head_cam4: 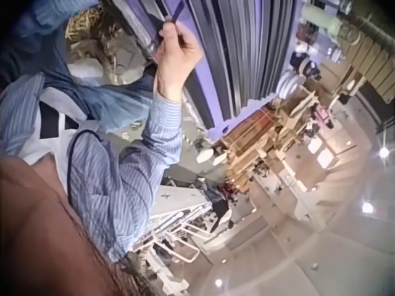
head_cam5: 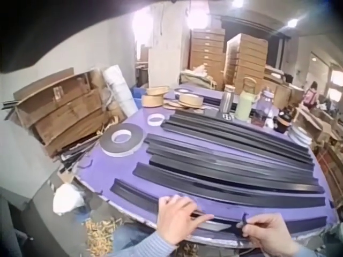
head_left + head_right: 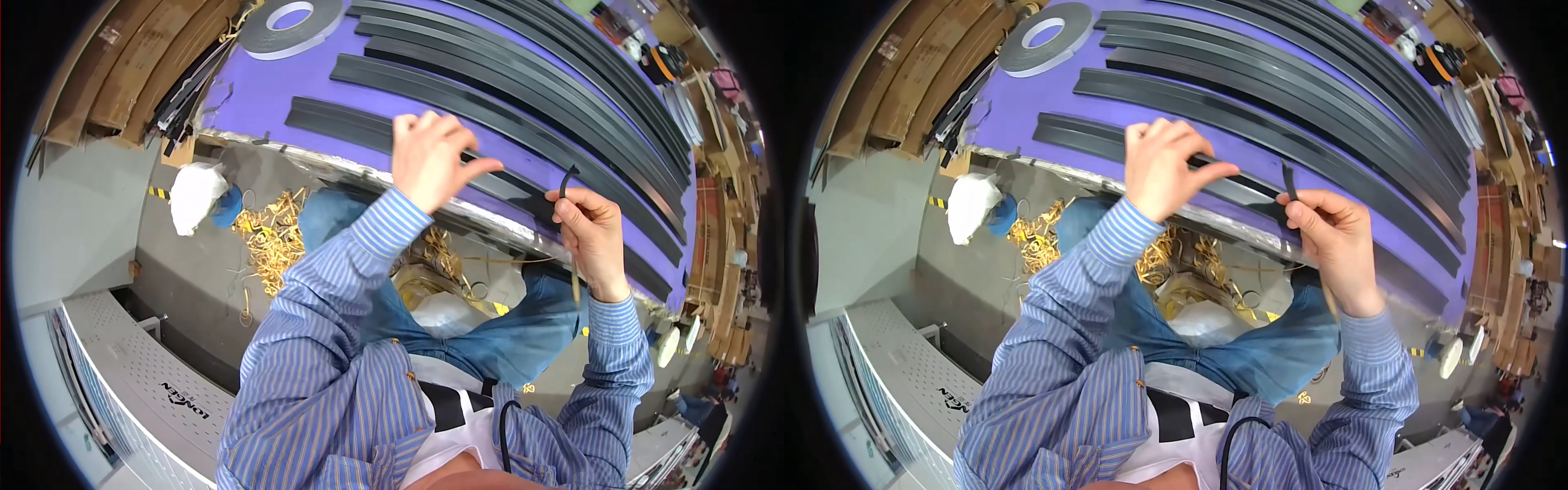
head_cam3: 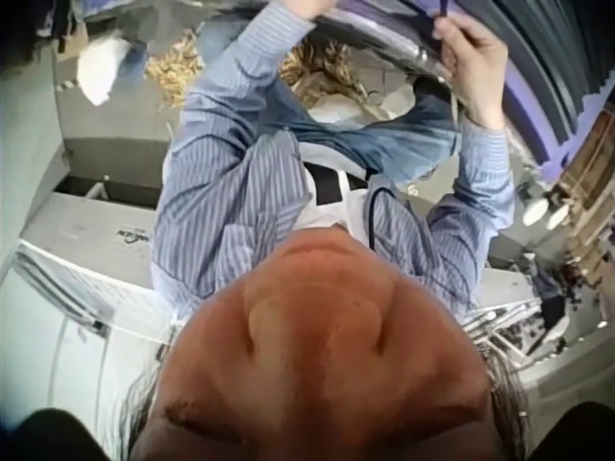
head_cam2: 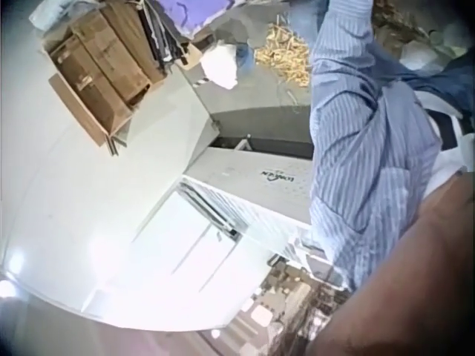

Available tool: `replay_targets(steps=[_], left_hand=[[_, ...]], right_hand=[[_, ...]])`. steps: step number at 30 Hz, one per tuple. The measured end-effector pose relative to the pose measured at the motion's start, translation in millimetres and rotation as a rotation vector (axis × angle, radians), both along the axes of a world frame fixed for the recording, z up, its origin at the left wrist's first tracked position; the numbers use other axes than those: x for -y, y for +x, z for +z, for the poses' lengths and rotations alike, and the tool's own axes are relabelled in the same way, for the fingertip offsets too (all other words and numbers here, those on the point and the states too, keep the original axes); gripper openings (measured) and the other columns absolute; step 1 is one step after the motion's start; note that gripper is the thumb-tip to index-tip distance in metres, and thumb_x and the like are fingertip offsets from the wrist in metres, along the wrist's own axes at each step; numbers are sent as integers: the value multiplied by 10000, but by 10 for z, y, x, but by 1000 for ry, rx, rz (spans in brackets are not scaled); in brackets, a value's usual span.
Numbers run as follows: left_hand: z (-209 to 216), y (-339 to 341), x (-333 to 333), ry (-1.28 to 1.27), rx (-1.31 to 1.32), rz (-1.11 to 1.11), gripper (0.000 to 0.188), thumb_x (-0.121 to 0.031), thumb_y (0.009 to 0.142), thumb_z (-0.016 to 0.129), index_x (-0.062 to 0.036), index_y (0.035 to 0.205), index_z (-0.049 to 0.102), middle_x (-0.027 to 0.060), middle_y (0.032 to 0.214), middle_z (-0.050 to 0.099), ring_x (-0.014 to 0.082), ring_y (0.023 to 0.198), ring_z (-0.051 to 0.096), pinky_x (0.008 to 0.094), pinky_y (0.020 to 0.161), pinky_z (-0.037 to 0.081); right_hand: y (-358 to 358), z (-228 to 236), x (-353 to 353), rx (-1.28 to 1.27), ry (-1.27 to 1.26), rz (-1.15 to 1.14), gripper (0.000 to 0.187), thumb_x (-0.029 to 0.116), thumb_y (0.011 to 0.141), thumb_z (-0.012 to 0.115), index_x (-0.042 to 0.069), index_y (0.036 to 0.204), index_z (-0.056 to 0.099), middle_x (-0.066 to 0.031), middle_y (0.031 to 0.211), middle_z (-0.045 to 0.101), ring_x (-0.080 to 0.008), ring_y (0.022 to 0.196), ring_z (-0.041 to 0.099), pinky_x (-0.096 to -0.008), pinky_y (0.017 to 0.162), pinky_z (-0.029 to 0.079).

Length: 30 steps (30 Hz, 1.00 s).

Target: Peeling yellow adhesive backing strips from long black components at a workstation.

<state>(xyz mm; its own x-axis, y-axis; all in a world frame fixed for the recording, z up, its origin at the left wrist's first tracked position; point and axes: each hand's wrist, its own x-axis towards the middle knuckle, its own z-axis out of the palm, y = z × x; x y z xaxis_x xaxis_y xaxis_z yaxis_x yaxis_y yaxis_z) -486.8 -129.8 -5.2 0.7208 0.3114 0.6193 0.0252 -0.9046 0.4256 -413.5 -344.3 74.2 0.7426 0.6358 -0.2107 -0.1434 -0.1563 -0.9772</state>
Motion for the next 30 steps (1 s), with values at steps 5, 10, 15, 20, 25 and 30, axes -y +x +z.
replay_targets(steps=[5, 10, 15, 20, 25, 30], left_hand=[[82, -172, -259, -2, 34, 156, 290, -384, 667, 754, -133, 791, 681, 20, 861, 606, 198, 884, 534, 368, 841, 322], [-40, -702, -1540, -170, 11, 624, 223, -247, 785, 668, -96, 950, 676, 83, 950, 624, 257, 881, 568, 372, 791, 436], [-208, -857, -1910, -445, 222, 463, 205, -161, 857, 609, -54, 1024, 661, 103, 911, 663, 214, 826, 610, 308, 731, 480], [-159, -852, -1708, -687, 392, 392, 185, -99, 904, 554, -6, 1031, 652, 100, 882, 678, 135, 800, 611, 257, 708, 474], [-87, -996, -1759, -799, 359, 328, 177, -97, 882, 597, 6, 1014, 655, 76, 849, 665, 94, 795, 581, 219, 694, 433], [128, -998, -1826, -894, 207, 171, 189, -75, 807, 680, -6, 983, 671, 44, 802, 650, 80, 752, 533, 206, 666, 395]], right_hand=[[55, -17, -373, 31, 14, 145, 135, 85, 837, 658, -17, 925, 669, -7, 689, 587, -17, 422, 387, -170, 370, 262], [87, 44, -817, 102, -18, 263, 114, 80, 844, 650, -8, 913, 674, -16, 680, 594, -17, 425, 412, -179, 360, 291], [67, 81, -1390, -23, -145, 354, 133, 127, 863, 636, 7, 899, 680, -9, 629, 575, -17, 416, 429, -177, 355, 322], [-44, 36, -2021, -124, -267, 477, 190, 173, 889, 609, -7, 881, 667, 6, 563, 536, -22, 387, 422, -170, 338, 315], [-24, -27, -2351, -311, -303, 512, 231, 204, 897, 601, -16, 850, 655, 6, 540, 525, -27, 363, 415, -171, 321, 308], [47, -96, -2407, -357, -316, 542, 247, 218, 896, 602, -17, 837, 650, 7, 534, 521, -32, 351, 410, -173, 313, 305]])
